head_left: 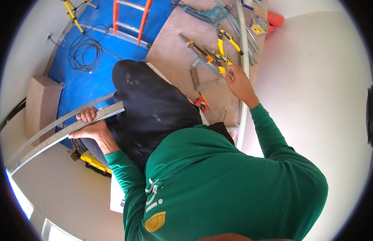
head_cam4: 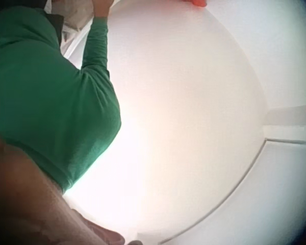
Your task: The person sits on the floor and uses yellow-handled tin snips to cut a long silver metal strip into shorter pieces. They repeatedly position the strip on their lap, cut it, and set the cut pieces aside on the floor.
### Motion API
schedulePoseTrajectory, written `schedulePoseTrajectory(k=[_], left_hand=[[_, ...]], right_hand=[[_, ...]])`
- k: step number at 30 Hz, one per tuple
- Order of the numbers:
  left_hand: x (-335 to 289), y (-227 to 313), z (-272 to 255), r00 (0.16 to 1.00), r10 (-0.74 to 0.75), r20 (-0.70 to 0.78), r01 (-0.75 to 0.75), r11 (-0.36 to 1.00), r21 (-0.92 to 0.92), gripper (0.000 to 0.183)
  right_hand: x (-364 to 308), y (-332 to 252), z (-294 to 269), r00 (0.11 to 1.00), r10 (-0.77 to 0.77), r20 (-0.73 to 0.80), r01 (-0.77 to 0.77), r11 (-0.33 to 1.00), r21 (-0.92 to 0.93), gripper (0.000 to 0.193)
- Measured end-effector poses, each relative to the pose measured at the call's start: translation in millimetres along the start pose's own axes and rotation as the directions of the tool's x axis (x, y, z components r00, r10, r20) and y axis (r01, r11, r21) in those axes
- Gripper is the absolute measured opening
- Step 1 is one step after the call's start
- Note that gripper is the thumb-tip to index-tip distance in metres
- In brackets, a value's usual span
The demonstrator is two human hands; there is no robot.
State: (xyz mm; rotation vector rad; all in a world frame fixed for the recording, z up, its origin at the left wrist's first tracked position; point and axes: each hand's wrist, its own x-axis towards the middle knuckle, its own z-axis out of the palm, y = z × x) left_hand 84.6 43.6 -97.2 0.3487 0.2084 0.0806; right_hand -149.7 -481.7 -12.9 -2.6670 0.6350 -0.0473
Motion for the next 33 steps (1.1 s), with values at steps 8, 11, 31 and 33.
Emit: schedulePoseTrajectory(k=[8,11,31,33], left_hand=[[9.4,-9.7,-29.9,0.997,0.03,-0.076,-0.019,0.99,0.137,0.108],[8.5,-7.1,-29.9,0.999,0.027,-0.016,-0.025,0.993,0.117,0.109],[-24.0,-3.3,39.8,0.966,0.056,-0.252,-0.041,0.997,0.065,0.098],[-27.4,-0.4,49.6,0.968,0.054,-0.245,-0.043,0.998,0.052,0.095]], right_hand=[[9.4,13.1,-17.3,0.979,0.174,0.107,-0.157,0.976,-0.148,0.077],[20.3,14.8,-4.1,0.958,0.231,0.169,-0.185,0.951,-0.249,0.106],[11.4,-20.2,-85.5,0.92,-0.008,0.392,-0.16,0.905,0.395,0.063],[12.6,-57.4,-67.1,0.877,-0.251,0.41,0.216,0.968,0.131,0.064]])
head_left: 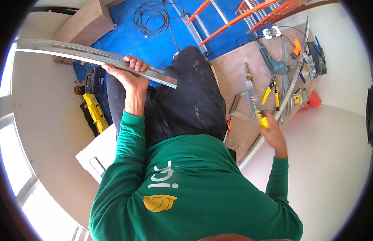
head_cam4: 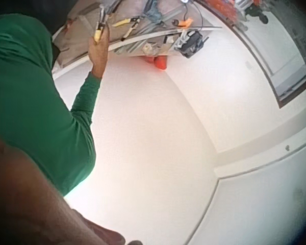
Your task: The person sits on the floor and uses yellow-handled tin snips to cut a long silver metal strip into shorter pieces. They repeatedly position the strip on their lap, cut it, and set the cut pieces aside on the floor.
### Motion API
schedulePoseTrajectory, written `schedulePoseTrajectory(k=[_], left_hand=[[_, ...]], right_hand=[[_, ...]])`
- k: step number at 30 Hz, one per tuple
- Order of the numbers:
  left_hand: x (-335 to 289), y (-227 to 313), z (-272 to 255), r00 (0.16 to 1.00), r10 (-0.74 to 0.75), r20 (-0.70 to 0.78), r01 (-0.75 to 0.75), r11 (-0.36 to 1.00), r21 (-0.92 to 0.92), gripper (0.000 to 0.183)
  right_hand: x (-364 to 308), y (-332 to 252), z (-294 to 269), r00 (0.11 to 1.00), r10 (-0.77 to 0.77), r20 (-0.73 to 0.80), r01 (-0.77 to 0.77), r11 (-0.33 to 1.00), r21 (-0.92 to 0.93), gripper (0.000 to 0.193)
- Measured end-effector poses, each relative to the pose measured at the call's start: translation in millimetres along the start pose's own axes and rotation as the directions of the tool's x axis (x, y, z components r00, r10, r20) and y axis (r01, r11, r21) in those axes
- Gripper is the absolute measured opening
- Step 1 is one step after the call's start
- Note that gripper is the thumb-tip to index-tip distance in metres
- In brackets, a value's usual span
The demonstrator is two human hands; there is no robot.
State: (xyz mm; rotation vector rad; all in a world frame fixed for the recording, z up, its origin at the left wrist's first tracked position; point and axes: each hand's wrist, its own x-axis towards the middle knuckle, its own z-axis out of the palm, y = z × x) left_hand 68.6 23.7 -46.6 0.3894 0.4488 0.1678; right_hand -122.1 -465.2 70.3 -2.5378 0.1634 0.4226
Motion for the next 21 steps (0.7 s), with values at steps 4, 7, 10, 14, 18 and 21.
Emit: schedulePoseTrajectory(k=[4,7,10,14,18,21], left_hand=[[-17.8,7.0,14.8,1.0,0.01,-0.005,-0.01,0.999,-0.045,0.09],[-33.2,23.7,23.5,0.999,0.022,0.024,-0.02,0.997,-0.074,0.089],[-43.6,42.7,30.7,1.0,0.021,0.023,-0.018,0.994,-0.11,0.089],[-52.3,53.1,33.8,0.999,0.045,0.009,-0.044,0.992,-0.12,0.085],[-48.6,52.9,32.8,0.998,0.064,-0.009,-0.065,0.994,-0.09,0.086],[-44.4,50.6,29.5,0.997,0.07,-0.027,-0.072,0.995,-0.072,0.086]], right_hand=[[41.8,-68.4,34.5,0.917,-0.27,0.295,0.25,0.963,0.103,0.05],[68.3,-105.9,40.9,0.83,-0.285,0.48,0.241,0.958,0.153,0.046],[86.5,-122.6,40.2,0.733,-0.342,0.588,0.319,0.936,0.147,0.047],[90.2,-125.2,45.1,0.636,-0.41,0.654,0.35,0.908,0.23,0.046],[86.6,-132.9,54.6,0.619,-0.397,0.678,0.312,0.916,0.251,0.046],[84.6,-142.5,59.7,0.641,-0.42,0.642,0.345,0.905,0.249,0.048]])
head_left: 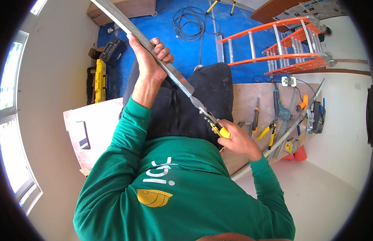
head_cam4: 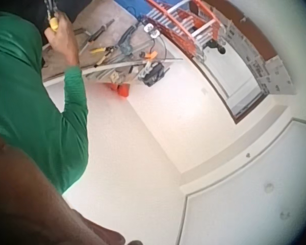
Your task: The person sits on the floor and uses yellow-handled tin snips to cut a long silver metal strip into shorter pieces. They repeatedly position the strip on their lap, cut it, and set the cut pieces aside on the floor.
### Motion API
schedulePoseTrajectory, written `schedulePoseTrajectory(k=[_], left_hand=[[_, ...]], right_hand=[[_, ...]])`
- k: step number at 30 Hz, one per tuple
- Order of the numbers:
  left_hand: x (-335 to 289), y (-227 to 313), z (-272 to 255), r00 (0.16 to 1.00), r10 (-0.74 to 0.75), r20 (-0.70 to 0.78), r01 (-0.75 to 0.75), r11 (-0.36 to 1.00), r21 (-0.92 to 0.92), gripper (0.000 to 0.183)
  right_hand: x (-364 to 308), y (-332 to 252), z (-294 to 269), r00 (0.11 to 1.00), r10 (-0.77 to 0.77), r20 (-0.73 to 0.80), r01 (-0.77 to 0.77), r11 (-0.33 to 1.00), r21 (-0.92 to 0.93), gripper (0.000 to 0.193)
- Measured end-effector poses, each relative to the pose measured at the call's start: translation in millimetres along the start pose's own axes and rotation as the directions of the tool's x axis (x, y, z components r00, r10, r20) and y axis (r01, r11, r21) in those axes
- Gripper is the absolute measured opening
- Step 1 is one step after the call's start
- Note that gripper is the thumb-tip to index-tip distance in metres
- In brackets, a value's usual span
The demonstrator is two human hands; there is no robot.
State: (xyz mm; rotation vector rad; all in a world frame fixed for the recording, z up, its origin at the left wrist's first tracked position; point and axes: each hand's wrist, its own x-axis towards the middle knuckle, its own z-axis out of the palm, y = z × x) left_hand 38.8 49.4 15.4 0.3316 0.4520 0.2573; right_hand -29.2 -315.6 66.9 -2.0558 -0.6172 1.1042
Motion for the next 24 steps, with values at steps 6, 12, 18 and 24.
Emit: schedulePoseTrajectory(k=[6,12,18,24], left_hand=[[3.3,-3.7,-7.5,1.0,0.004,-0.028,-0.004,1.0,0.019,0.087],[7.6,-6.9,-8.2,0.994,0.004,-0.105,0.001,0.999,0.047,0.091],[7.3,-7.3,-6.8,0.994,0.009,-0.11,-0.003,0.998,0.056,0.088],[6.3,-8.0,-8.2,0.991,0.011,-0.132,-0.003,0.998,0.062,0.089]], right_hand=[[5.3,-8.3,-2.7,1.0,0.02,0.002,-0.02,1.0,-0.011,0.048],[-7.0,-10.9,-12.2,0.979,0.201,0.031,-0.198,0.975,-0.099,0.05],[5.5,-12.9,-10.0,0.991,0.131,0.028,-0.129,0.989,-0.07,0.05],[20.7,-15.7,-10.6,0.996,0.078,0.044,-0.072,0.991,-0.116,0.05]])
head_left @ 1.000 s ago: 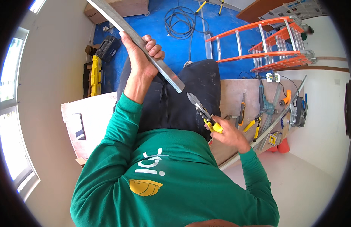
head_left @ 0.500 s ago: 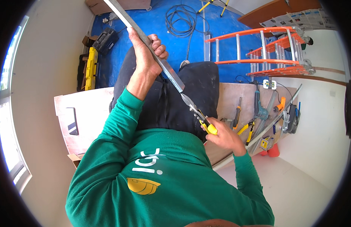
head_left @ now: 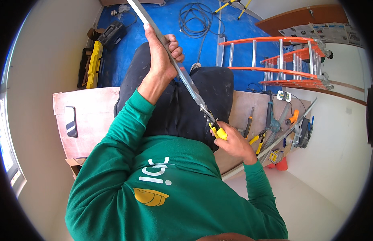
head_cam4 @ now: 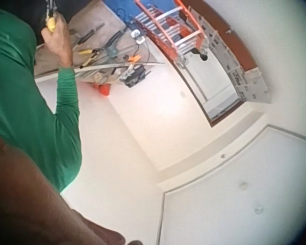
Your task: The person sits on the floor and uses yellow-handled tin snips to cut a long silver metal strip into shorter pieces. They repeatedly position the strip on their lap, cut it, and set the cut pieces aside on the floor.
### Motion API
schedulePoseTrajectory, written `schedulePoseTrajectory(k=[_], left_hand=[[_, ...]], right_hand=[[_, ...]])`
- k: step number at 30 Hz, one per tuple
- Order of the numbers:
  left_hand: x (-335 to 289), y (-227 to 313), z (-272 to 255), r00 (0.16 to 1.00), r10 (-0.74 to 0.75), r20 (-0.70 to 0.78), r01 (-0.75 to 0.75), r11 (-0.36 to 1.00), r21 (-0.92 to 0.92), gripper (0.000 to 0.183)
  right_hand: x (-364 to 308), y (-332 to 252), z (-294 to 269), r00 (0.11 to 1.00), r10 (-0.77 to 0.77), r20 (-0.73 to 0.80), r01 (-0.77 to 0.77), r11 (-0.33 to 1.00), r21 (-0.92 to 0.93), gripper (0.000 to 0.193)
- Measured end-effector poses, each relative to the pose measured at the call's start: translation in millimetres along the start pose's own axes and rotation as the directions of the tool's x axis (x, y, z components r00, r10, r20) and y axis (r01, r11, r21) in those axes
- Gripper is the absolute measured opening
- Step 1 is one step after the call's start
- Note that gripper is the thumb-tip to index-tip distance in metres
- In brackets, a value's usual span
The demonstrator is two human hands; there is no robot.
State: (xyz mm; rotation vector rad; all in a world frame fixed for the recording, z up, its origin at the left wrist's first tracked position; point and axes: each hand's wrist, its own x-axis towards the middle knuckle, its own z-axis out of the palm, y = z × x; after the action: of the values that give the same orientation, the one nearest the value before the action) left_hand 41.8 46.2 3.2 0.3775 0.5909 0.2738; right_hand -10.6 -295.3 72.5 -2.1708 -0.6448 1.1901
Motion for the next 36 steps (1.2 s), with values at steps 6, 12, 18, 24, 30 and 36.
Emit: schedulePoseTrajectory(k=[6,12,18,24,30,36], left_hand=[[3.4,-3.3,-2.8,1.0,0.022,-0.02,-0.022,1.0,0.017,0.089],[3.4,-4.0,-3.3,1.0,0.019,-0.014,-0.019,1.0,0.017,0.089],[2.3,-2.7,-1.0,0.999,0.026,-0.028,-0.025,0.999,0.025,0.091],[1.5,-1.9,0.1,1.0,0.016,-0.017,-0.016,1.0,0.004,0.091],[5.0,-4.9,-3.9,0.999,0.038,-0.038,-0.037,0.999,0.025,0.092],[22.1,-7.8,-16.3,0.998,0.046,-0.046,-0.045,0.998,0.036,0.092]], right_hand=[[2.0,-2.3,1.5,0.999,0.041,0.033,-0.041,0.999,-0.017,0.06],[0.7,-5.7,1.5,0.998,0.047,0.042,-0.047,0.999,0.015,0.067],[6.0,-5.0,6.4,0.999,0.036,0.01,-0.036,0.999,-0.007,0.06],[15.1,0.3,11.0,1.0,0.031,0.004,-0.031,0.999,0.03,0.036],[22.5,3.2,15.6,0.997,0.063,0.036,-0.066,0.992,0.105,0.023],[41.3,2.7,21.7,0.989,0.149,-0.004,-0.149,0.989,-0.002,0.022]])
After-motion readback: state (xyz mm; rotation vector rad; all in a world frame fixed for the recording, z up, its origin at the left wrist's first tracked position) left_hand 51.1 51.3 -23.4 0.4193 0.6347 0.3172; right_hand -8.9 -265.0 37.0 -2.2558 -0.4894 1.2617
